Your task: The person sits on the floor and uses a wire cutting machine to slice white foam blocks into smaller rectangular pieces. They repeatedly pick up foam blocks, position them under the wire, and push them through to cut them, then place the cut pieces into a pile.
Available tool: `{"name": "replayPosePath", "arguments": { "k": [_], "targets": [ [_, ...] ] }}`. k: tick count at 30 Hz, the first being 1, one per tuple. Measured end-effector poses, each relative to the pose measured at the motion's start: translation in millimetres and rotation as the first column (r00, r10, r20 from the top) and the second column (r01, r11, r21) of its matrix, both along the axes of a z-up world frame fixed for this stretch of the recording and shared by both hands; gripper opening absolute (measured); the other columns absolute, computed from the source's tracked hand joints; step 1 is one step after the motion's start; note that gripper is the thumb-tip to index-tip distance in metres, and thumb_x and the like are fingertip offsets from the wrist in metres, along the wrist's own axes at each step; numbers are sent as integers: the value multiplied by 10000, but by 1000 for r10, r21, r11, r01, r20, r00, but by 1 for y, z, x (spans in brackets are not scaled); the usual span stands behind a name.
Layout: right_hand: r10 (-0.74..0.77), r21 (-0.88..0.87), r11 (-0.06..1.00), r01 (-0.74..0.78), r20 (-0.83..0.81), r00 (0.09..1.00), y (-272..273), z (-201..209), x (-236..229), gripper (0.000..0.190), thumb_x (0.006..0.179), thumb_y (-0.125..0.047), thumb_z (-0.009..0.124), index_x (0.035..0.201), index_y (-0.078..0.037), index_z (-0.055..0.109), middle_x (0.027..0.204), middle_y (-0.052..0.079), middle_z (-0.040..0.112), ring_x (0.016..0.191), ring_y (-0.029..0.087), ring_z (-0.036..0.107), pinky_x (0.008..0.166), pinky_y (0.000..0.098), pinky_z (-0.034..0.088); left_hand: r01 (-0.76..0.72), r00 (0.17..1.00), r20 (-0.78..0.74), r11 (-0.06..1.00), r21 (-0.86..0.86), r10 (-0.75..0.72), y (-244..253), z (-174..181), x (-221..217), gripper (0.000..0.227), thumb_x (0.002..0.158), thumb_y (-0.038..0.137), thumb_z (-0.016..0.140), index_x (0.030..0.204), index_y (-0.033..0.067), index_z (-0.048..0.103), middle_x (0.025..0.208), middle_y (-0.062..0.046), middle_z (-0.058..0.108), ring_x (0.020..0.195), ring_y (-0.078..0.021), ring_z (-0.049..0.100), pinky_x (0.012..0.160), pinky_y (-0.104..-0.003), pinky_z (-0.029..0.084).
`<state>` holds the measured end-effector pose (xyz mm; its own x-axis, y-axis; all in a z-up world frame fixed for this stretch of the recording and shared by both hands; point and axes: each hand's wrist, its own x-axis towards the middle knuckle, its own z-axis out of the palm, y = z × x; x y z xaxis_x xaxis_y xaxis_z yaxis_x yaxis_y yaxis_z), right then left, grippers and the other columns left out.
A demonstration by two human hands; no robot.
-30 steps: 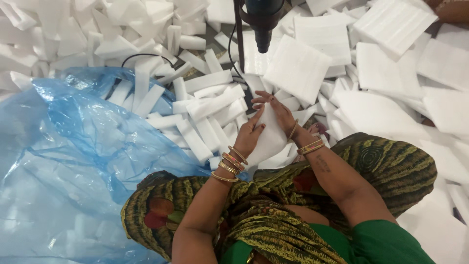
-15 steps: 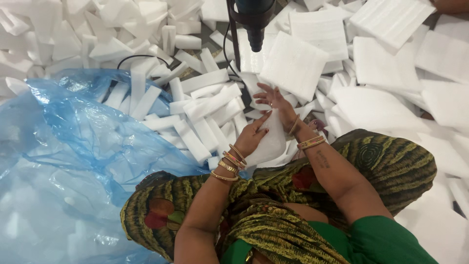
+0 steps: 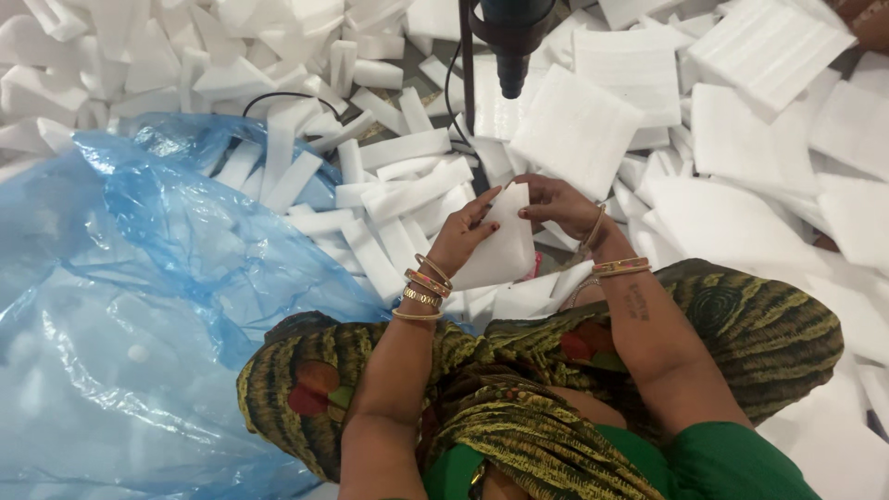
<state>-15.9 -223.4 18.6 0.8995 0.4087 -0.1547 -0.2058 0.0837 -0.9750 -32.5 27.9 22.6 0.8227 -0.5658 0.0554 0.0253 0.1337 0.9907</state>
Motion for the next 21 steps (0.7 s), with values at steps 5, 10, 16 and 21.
{"name": "replayPosePath", "arguments": {
  "k": [5, 10, 16, 21],
  "targets": [
    [-35, 24, 999, 35, 12, 999, -4, -7, 3, 606, 854, -26, 759, 1411, 2, 524, 1062, 95, 708, 912, 183, 683, 714, 341, 571, -10, 1000, 0, 1000, 15, 10, 3, -11, 5, 614, 981, 42, 636, 1563, 96, 449, 1267, -118, 695, 1074, -124, 638, 949, -282, 535],
    [-116, 65, 991, 116, -7, 993, -14, -15, 10, 605, 857, -50, 745, 1414, -7, 512, 1099, 90, 713, 936, 184, 697, 751, 337, 582, -36, 999, 39, 994, 100, 33, 9, -19, 10, 573, 980, 85, 675, 1530, 90, 514, 1303, -152, 701, 1110, -151, 649, 960, -310, 541],
    [-154, -32, 988, 151, -131, 979, -25, -25, 15, 600, 908, -222, 705, 1441, -24, 512, 1127, 83, 702, 968, 194, 701, 822, 348, 603, 32, 982, 105, 682, 730, -158, 37, -18, 30, 815, 743, 244, 813, 1497, 249, 502, 1173, -191, 735, 1046, -303, 723, 921, -413, 573],
    [-72, -429, 900, -71, -309, 948, -19, -77, 22, 566, 925, -311, 641, 1446, -124, 521, 1133, 82, 686, 964, 213, 684, 811, 399, 604, 155, 854, 65, 371, 915, -517, 83, -63, 77, 759, 701, 294, 927, 1380, 270, 588, 1350, -151, 602, 1185, -405, 564, 983, -573, 427]
  ]
}}
